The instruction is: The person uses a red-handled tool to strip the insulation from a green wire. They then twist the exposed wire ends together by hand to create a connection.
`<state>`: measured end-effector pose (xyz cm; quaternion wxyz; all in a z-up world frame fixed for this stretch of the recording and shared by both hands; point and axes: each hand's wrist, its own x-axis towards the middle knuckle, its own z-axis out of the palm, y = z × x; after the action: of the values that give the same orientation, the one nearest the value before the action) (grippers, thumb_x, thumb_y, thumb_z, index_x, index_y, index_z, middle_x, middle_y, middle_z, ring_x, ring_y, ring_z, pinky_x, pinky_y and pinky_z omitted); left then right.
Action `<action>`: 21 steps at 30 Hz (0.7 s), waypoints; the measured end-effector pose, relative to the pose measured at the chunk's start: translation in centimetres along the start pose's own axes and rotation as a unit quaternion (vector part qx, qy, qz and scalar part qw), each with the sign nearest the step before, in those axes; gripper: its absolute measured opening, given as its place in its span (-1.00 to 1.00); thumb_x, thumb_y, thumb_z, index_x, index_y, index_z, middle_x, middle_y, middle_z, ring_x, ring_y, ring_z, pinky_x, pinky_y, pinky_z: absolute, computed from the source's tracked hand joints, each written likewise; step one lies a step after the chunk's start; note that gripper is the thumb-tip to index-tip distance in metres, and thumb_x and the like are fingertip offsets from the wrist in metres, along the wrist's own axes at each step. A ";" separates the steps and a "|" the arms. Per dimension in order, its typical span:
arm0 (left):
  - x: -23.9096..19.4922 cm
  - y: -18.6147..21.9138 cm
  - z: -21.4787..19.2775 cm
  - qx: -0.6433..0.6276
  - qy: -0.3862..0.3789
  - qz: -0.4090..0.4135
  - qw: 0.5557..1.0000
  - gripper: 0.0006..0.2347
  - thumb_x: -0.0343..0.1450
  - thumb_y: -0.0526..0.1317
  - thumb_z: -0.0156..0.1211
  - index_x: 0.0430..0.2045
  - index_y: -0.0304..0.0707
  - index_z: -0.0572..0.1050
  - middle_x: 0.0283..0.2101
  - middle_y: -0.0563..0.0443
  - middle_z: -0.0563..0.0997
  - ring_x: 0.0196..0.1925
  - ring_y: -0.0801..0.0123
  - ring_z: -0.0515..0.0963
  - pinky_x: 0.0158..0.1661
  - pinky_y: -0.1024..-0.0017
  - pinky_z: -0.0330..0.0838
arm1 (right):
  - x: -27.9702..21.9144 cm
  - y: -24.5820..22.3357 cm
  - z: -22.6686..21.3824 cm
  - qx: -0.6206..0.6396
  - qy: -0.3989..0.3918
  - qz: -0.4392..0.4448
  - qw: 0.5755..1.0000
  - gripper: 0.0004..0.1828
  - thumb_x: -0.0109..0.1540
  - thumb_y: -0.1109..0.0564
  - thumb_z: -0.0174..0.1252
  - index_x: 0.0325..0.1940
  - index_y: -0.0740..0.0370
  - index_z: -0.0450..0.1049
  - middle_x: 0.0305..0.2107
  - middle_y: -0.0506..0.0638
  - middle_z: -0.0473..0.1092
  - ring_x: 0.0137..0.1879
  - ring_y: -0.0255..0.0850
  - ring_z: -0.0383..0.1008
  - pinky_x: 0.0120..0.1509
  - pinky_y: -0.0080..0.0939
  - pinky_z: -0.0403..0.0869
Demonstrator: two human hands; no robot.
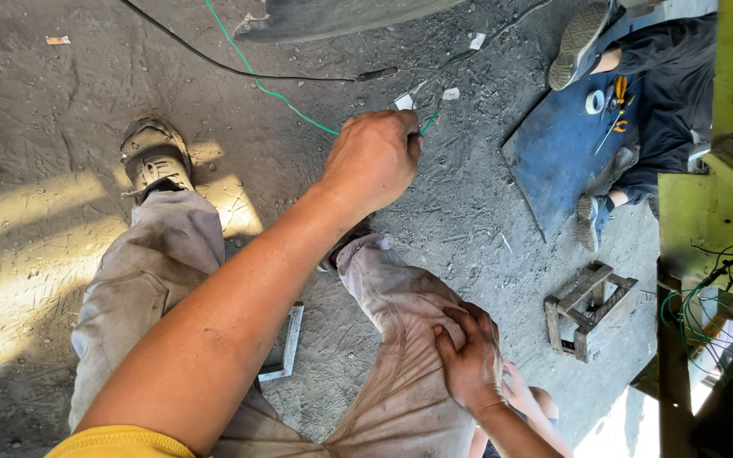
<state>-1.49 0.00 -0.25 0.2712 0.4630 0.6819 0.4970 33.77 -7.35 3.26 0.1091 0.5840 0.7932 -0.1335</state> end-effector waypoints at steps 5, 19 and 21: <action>0.1 0.3 -0.2 -0.004 -0.008 -0.005 1.000 -0.92 0.33 -0.33 0.13 -0.53 -0.38 0.53 -0.44 -0.23 0.66 -0.40 -0.18 0.61 -0.27 0.05 0.47 | -0.2 0.0 0.0 0.000 0.004 0.008 1.000 -0.58 0.20 -0.05 0.20 0.10 0.13 0.55 0.20 0.09 0.32 0.30 0.04 0.30 0.37 -0.01 0.33; -0.1 -0.1 0.0 0.049 -0.026 -0.088 0.995 -0.79 0.38 -0.22 0.12 -0.26 -0.39 0.57 -0.41 -0.37 0.67 -0.37 -0.30 0.64 -0.34 -0.06 0.51 | -0.3 0.7 0.6 -0.020 -0.011 0.028 0.999 -0.55 0.21 -0.14 0.18 0.11 0.09 0.53 0.19 0.05 0.32 0.28 0.02 0.33 0.30 -0.02 0.40; -0.1 0.0 -0.1 0.052 -0.029 -0.095 0.994 -0.80 0.38 -0.21 0.12 -0.27 -0.37 0.58 -0.41 -0.35 0.67 -0.38 -0.29 0.64 -0.34 -0.06 0.51 | -0.3 0.7 0.7 -0.016 -0.009 0.028 0.999 -0.55 0.21 -0.12 0.19 0.11 0.08 0.53 0.18 0.06 0.32 0.27 0.02 0.33 0.30 -0.02 0.40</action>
<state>-1.54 -0.14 -0.25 0.3122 0.4238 0.7395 0.4197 34.54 -7.67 2.69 0.1294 0.6027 0.7777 -0.1230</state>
